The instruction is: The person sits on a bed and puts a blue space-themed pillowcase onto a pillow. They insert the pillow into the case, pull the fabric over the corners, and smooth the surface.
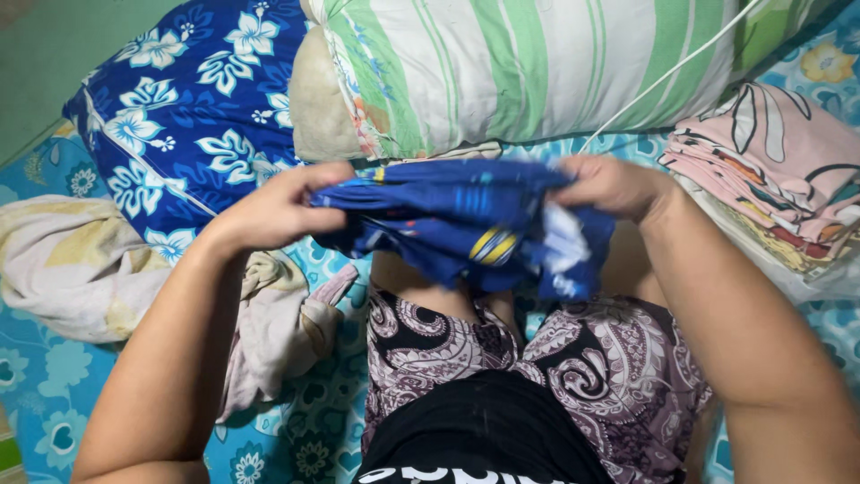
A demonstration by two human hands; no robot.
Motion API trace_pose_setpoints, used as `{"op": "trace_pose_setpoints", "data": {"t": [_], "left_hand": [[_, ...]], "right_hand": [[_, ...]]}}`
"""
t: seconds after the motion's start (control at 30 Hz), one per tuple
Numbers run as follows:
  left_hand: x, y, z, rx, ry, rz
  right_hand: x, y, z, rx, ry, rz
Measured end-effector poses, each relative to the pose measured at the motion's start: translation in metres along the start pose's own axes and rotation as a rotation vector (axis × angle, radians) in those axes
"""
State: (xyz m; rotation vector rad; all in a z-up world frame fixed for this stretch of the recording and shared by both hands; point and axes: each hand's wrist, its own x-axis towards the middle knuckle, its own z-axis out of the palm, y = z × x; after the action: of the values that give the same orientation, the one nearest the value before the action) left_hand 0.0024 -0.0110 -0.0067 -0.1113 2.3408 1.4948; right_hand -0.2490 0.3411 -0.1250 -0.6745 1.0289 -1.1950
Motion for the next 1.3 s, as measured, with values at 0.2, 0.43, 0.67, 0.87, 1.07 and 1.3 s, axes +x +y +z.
{"op": "trace_pose_setpoints", "data": {"t": [0.2, 0.43, 0.67, 0.87, 1.07, 1.3], "left_hand": [[0.019, -0.013, 0.026, -0.781, 0.171, -0.109], [0.031, 0.049, 0.025, 0.063, 0.107, 0.044], [0.025, 0.055, 0.009, 0.741, 0.77, 0.357], [-0.019, 0.014, 0.061, -0.209, 0.937, -0.039], [-0.022, -0.055, 0.041, -1.039, 0.84, 0.237], [-0.02, -0.074, 0.014, -1.121, 1.025, 0.17]], "right_hand": [[0.011, -0.051, 0.057, -0.625, -0.061, -0.38], [0.067, -0.062, 0.129, -0.571, -0.067, -0.021], [0.126, -0.065, 0.084, 0.208, 0.082, -0.282], [0.186, -0.066, 0.118, 0.236, 0.024, -0.297], [0.23, -0.079, 0.171, -0.674, 0.058, -0.513], [0.269, -0.09, 0.14, -0.623, -0.132, -0.384]]}}
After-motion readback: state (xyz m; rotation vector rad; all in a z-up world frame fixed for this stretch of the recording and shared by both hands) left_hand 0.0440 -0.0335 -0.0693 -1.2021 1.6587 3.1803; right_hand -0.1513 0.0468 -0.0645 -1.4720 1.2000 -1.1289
